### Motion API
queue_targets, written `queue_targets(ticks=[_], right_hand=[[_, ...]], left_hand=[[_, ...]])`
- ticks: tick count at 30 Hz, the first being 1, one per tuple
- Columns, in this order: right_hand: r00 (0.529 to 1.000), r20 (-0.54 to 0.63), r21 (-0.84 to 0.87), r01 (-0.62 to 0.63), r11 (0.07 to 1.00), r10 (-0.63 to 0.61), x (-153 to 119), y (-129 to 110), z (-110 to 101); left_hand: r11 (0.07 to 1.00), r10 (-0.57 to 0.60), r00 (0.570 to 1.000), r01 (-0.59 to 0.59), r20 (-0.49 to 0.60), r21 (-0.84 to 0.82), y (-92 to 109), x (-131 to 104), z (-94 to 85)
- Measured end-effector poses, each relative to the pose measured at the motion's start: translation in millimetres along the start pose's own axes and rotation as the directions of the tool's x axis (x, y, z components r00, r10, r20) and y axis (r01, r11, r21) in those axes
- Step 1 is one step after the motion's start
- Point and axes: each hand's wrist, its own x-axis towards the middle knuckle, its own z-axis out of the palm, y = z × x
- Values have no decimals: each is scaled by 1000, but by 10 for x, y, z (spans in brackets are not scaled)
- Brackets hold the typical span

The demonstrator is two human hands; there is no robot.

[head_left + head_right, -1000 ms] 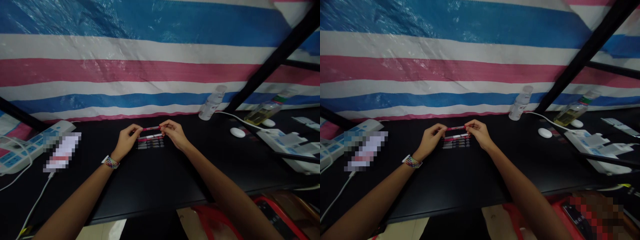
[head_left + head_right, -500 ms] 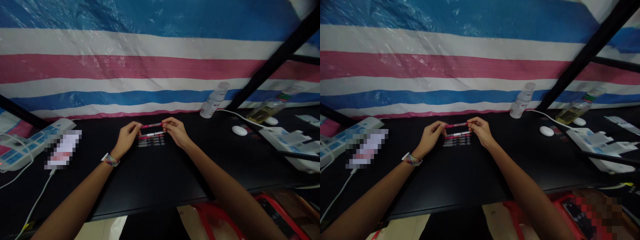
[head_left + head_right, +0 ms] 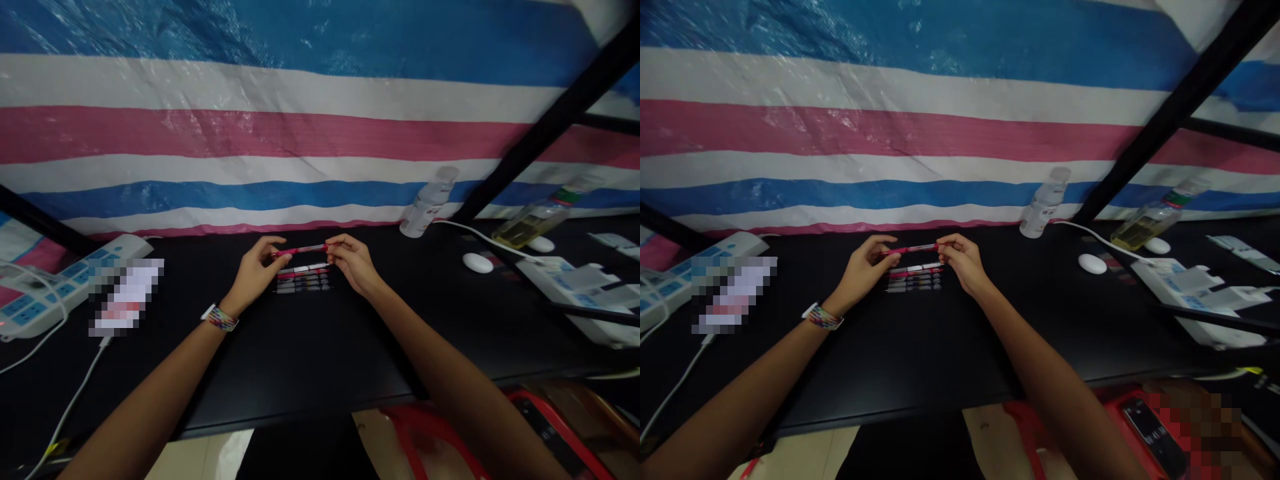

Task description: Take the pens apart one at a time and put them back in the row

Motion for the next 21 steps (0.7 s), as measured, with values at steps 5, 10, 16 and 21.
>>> queue_targets(ticks=[5, 10, 16, 21], right_hand=[[1000, 17, -1, -12, 1000, 12, -3, -3, 20], [1000, -19, 27, -3, 1000, 3, 4, -14, 8], [1000, -31, 38, 0, 999, 1, 13, -13, -5], [999, -44, 36, -2, 999, 4, 23, -6, -9]], left_hand=[[997, -57, 998, 58, -15, 55, -6, 15, -24], [993, -51, 999, 51, -2, -105, -5, 37, -13], [997, -69, 997, 68, -15, -41, -6, 37, -3], [998, -32, 999, 30, -43, -64, 2, 55, -22]])
